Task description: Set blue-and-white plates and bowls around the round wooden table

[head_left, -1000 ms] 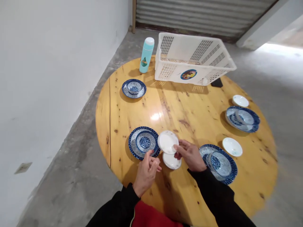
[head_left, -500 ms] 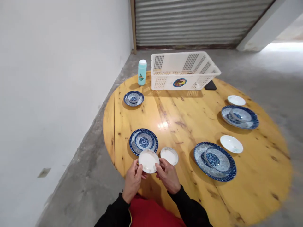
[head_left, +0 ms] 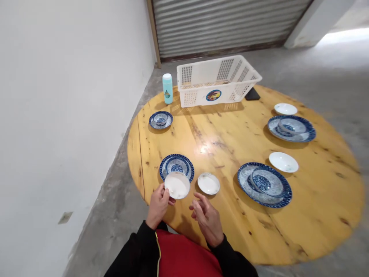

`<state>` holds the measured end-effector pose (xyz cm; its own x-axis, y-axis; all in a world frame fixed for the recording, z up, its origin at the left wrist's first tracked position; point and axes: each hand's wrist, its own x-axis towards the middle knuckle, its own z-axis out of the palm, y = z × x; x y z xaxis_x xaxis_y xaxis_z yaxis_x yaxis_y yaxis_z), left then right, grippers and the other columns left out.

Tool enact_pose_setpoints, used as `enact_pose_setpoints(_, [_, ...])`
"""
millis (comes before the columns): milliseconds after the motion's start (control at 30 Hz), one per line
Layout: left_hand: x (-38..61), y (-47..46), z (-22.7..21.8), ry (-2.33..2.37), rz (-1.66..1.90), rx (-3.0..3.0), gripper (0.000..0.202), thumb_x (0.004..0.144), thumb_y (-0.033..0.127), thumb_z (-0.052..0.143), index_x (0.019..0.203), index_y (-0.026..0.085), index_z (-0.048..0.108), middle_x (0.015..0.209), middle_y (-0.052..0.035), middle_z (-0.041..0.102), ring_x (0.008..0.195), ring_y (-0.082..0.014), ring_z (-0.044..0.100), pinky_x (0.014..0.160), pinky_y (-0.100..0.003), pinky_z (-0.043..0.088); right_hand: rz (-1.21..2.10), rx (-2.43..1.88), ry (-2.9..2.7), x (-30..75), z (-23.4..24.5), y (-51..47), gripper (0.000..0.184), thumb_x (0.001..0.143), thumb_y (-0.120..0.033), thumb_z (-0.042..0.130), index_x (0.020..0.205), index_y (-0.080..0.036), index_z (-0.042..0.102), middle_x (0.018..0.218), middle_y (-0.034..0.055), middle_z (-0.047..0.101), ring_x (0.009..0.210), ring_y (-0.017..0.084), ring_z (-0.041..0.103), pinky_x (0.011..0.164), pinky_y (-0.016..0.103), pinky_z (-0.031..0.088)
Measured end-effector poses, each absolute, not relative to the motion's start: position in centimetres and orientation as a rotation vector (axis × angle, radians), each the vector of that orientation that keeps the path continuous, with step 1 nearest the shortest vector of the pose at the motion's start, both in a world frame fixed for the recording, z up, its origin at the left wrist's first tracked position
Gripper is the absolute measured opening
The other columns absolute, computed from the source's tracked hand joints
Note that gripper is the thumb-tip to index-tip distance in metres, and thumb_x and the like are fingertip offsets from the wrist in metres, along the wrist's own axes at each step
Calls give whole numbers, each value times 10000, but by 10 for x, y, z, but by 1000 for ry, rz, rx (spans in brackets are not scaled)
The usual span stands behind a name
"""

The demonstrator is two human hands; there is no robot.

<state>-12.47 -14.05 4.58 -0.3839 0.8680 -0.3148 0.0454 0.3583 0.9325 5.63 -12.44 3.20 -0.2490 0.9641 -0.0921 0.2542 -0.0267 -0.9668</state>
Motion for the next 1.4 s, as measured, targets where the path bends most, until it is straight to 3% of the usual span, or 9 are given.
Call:
enact_pose_setpoints(133, [-187, -102, 39, 1700, 1143, 869, 251, 860, 436, 556, 908, 190, 559, 650, 10, 660, 564, -176, 676, 541, -287, 569, 1011, -1005, -1852, 34, 41, -160, 240, 963, -264, 511, 1162, -182, 618, 708, 22, 698, 576, 160, 677, 585, 259, 565])
enact_pose_setpoints(333, [-282, -29, 8, 1722, 1006, 968, 139, 884, 314, 511, 899, 185, 560, 658, -16, 683, 583, -194, 703, 540, -290, 577, 731, -848, -2108, -57, 71, -166, 302, 925, -204, 532, 1224, -196, 574, 886, 71, 740, 771, 210, 711, 710, 323, 589])
enact_pose_setpoints(467, [-321, 21, -17, 1750, 956, 975, 110, 908, 271, 504, 906, 174, 556, 649, -15, 672, 580, -175, 704, 538, -252, 561, 753, -805, -2165, -111, 86, -154, 327, 927, -159, 478, 1245, -181, 549, 934, 92, 738, 825, 213, 701, 754, 334, 579])
enact_pose_setpoints(667, [-343, 82, -43, 1786, 911, 1007, 117, 929, 239, 510, 952, 153, 584, 667, -42, 707, 591, -163, 720, 556, -216, 549, 602, -947, -2201, -119, 83, -160, 446, 893, -60, 410, 1295, -187, 555, 994, 91, 753, 866, 200, 720, 778, 314, 582])
enact_pose_setpoints(800, [-344, 109, -50, 1801, 885, 1024, 141, 939, 232, 490, 977, 144, 594, 715, -74, 742, 601, -163, 732, 552, -205, 545, 496, -1122, -2137, -105, 73, -173, 488, 912, -59, 418, 1343, -238, 560, 1000, 68, 765, 866, 193, 743, 769, 282, 597])
enact_pose_setpoints(933, [-341, 127, -55, 1806, 861, 1047, 183, 947, 230, 470, 1010, 123, 605, 760, -110, 761, 607, -166, 739, 550, -206, 548, 450, -1247, -2058, -106, 60, -181, 531, 948, -107, 411, 1432, -296, 517, 1026, 72, 766, 879, 242, 755, 764, 346, 623])
enact_pose_setpoints(1233, [-336, 149, -62, 1788, 835, 1074, 231, 932, 201, 453, 1088, 100, 590, 772, -123, 768, 562, -154, 724, 536, -203, 542, 469, -1128, -2127, -136, 62, -159, 511, 928, -71, 426, 1408, -223, 511, 1025, 97, 763, 891, 213, 744, 757, 338, 604])
enact_pose_setpoints(1400, [-334, 145, -61, 1781, 831, 1060, 276, 922, 200, 468, 1160, 96, 562, 788, -125, 776, 584, -164, 733, 558, -216, 554, 519, -1207, -2069, -116, 59, -176, 494, 967, -116, 405, 1427, -259, 512, 1027, 87, 764, 863, 219, 754, 725, 314, 613])
